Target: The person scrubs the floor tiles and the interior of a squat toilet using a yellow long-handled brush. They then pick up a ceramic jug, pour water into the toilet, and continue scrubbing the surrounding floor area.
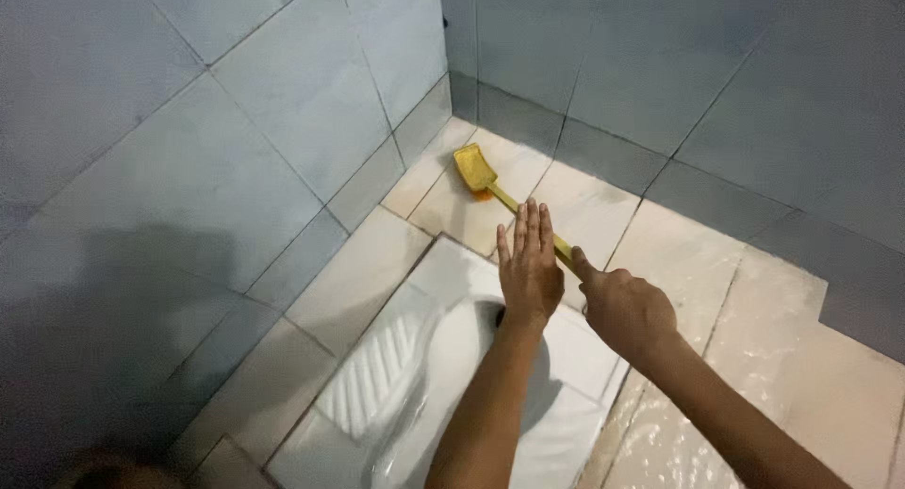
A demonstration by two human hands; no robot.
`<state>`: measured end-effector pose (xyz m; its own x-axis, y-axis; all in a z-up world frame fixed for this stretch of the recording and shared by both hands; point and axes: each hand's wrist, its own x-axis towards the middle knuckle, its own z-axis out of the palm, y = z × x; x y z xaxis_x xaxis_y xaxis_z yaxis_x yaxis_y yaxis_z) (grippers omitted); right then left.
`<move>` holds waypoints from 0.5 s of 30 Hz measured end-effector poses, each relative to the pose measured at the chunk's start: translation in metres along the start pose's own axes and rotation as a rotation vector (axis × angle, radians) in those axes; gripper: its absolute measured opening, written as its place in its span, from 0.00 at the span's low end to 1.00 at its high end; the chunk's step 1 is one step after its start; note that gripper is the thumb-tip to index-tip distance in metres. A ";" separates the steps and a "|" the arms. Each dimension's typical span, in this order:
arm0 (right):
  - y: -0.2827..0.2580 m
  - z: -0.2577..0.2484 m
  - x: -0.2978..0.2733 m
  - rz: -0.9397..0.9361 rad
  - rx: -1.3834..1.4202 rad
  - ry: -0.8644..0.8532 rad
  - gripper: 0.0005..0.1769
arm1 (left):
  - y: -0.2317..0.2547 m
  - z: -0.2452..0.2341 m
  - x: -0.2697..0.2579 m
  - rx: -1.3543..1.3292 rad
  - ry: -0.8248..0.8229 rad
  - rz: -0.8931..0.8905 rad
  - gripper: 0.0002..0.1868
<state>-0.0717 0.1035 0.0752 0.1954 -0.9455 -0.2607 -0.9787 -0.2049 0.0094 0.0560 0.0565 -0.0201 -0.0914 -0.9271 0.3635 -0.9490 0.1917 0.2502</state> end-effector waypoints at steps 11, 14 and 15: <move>-0.019 0.026 -0.022 -0.042 0.751 -0.038 0.36 | -0.008 -0.120 -0.035 -0.081 -0.280 -0.088 0.47; -0.027 0.028 -0.045 -0.022 0.641 0.032 0.36 | -0.005 -0.144 -0.046 -0.100 -0.251 -0.104 0.45; -0.032 0.021 -0.050 -0.006 0.582 0.050 0.36 | -0.005 -0.155 -0.048 -0.102 -0.225 -0.109 0.44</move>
<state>-0.0511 0.1625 0.0676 0.1898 -0.9585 -0.2129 -0.8480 -0.0508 -0.5275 0.1120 0.1500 0.0999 -0.0658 -0.9902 0.1232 -0.9228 0.1073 0.3701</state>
